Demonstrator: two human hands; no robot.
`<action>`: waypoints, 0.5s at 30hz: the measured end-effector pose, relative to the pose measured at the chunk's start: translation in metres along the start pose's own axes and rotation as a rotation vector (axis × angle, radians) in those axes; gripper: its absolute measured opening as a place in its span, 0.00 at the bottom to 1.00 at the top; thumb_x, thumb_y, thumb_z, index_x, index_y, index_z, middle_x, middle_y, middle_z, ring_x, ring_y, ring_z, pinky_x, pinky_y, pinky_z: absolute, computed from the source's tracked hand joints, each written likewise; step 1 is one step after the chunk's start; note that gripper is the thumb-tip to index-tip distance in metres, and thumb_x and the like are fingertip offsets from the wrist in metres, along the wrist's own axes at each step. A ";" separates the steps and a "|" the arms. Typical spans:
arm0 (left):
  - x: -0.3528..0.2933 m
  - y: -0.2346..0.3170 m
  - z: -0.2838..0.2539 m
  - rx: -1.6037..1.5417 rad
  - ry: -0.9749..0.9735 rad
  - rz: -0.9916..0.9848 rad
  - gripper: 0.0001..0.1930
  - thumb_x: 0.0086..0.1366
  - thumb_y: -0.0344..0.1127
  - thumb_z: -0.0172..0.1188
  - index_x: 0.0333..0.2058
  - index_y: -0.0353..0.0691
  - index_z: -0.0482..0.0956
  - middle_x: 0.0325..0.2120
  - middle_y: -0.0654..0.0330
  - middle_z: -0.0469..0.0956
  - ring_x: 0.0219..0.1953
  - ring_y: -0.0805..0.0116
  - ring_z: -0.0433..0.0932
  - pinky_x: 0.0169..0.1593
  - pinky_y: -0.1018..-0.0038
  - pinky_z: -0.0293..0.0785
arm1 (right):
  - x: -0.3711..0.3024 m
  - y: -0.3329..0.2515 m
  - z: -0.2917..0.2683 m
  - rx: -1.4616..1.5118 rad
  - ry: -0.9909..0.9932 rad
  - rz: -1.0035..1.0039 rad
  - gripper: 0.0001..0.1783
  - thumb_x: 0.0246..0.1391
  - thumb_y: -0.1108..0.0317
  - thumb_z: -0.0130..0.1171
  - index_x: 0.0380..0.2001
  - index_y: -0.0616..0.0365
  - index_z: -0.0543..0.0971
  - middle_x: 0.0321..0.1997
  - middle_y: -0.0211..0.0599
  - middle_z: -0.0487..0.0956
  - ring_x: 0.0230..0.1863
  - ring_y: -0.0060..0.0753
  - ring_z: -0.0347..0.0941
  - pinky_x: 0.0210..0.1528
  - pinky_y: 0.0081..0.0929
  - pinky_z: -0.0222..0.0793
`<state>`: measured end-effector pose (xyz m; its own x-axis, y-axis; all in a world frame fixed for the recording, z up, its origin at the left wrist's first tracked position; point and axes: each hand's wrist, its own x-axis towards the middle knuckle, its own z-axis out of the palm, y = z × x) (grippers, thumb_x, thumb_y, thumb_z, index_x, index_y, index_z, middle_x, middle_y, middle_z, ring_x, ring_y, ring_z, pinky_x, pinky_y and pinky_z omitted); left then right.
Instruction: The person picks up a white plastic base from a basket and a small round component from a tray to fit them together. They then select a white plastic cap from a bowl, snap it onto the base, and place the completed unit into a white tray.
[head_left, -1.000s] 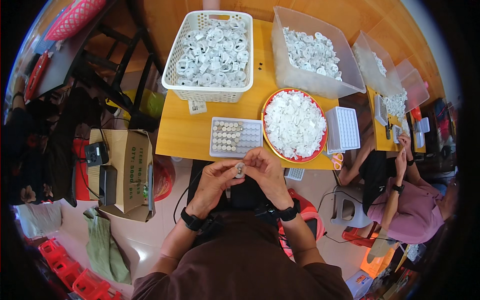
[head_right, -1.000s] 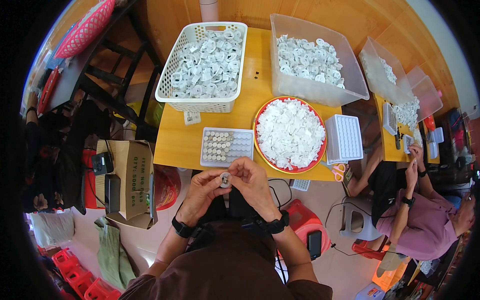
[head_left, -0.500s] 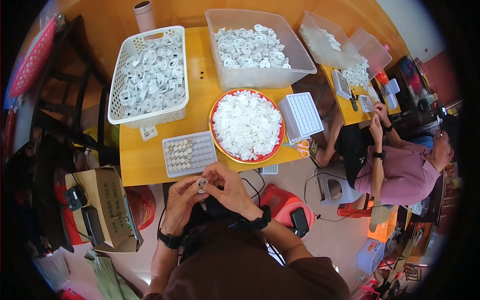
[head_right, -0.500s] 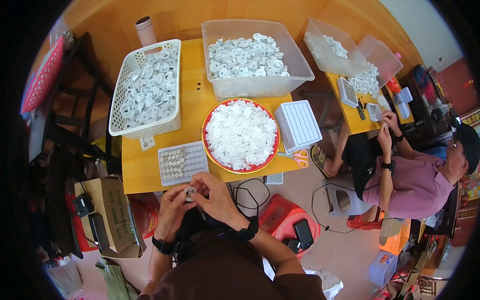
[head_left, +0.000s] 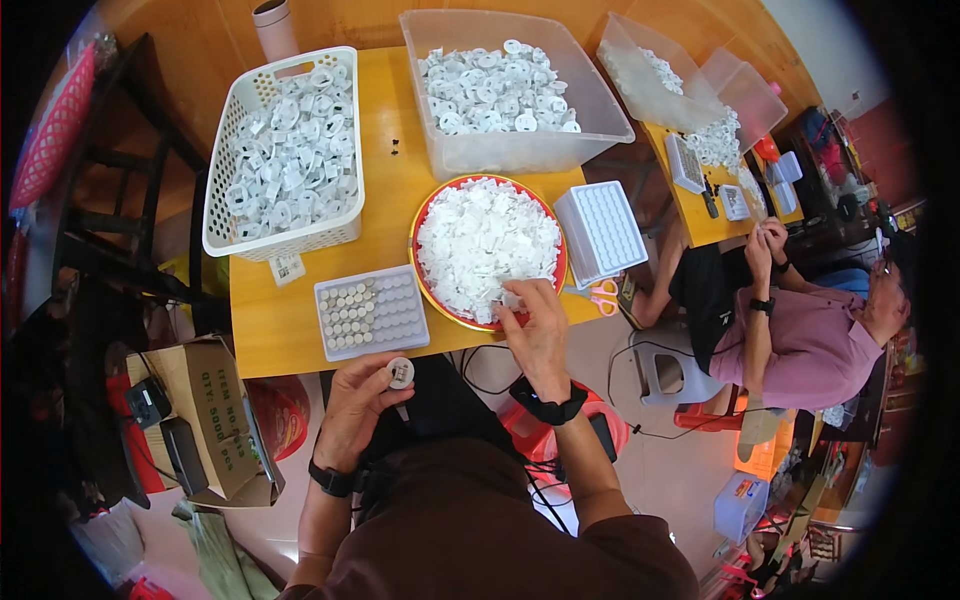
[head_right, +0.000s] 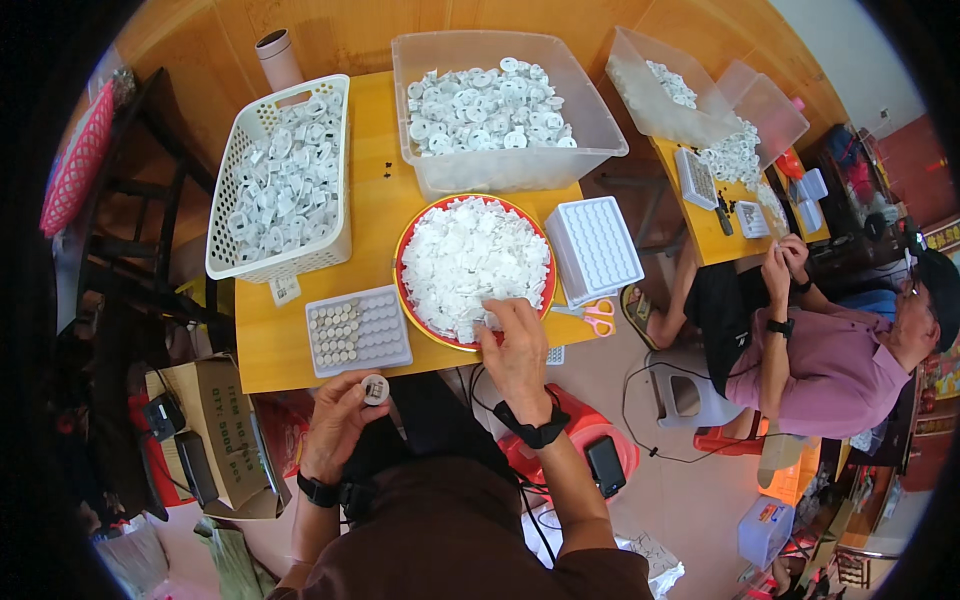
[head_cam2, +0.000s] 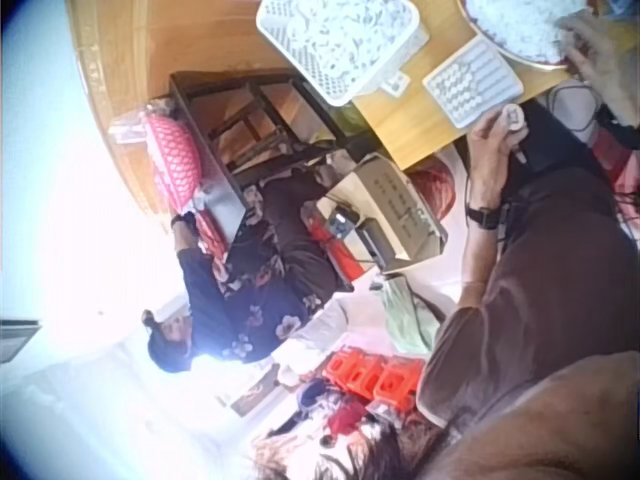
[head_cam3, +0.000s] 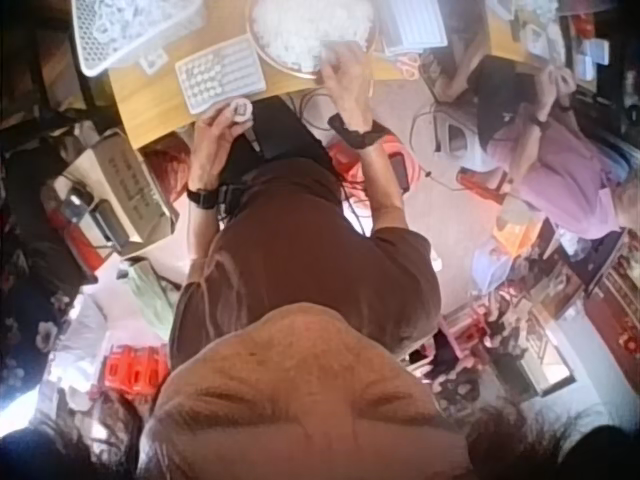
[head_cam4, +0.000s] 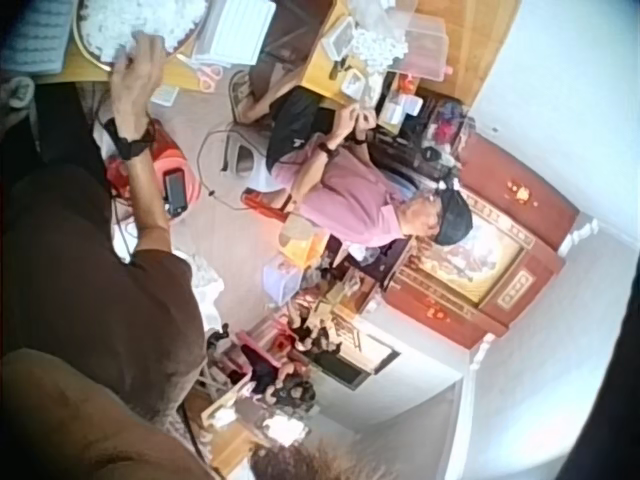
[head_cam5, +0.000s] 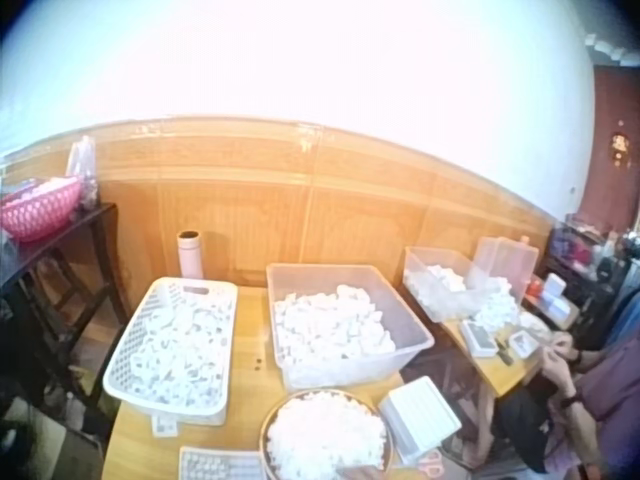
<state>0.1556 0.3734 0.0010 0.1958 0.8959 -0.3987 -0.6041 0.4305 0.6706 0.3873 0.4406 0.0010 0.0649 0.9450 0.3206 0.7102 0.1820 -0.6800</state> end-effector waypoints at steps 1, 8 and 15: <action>0.000 -0.001 0.000 0.001 0.003 0.000 0.13 0.60 0.32 0.56 0.43 0.32 0.74 0.37 0.55 0.76 0.37 0.67 0.78 0.40 0.72 0.80 | 0.002 -0.006 0.002 0.050 -0.002 0.011 0.12 0.38 0.78 0.60 0.31 0.62 0.75 0.29 0.41 0.71 0.31 0.41 0.70 0.32 0.30 0.66; -0.001 -0.006 0.000 -0.019 -0.009 -0.019 0.13 0.60 0.31 0.56 0.42 0.32 0.74 0.36 0.55 0.76 0.36 0.67 0.78 0.39 0.73 0.80 | 0.012 0.014 0.018 0.082 -0.027 -0.058 0.09 0.41 0.79 0.58 0.30 0.62 0.77 0.27 0.38 0.72 0.28 0.36 0.70 0.30 0.28 0.66; -0.001 -0.005 -0.002 -0.039 0.002 -0.016 0.13 0.60 0.31 0.56 0.43 0.31 0.73 0.36 0.54 0.76 0.36 0.67 0.78 0.39 0.73 0.80 | 0.023 0.014 0.010 0.726 -0.092 0.452 0.05 0.47 0.75 0.59 0.29 0.64 0.79 0.22 0.29 0.76 0.18 0.13 0.64 0.20 0.12 0.59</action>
<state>0.1566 0.3700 -0.0030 0.2043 0.8886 -0.4106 -0.6303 0.4403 0.6393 0.3915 0.4671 -0.0078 0.1542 0.9813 -0.1155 0.0037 -0.1175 -0.9931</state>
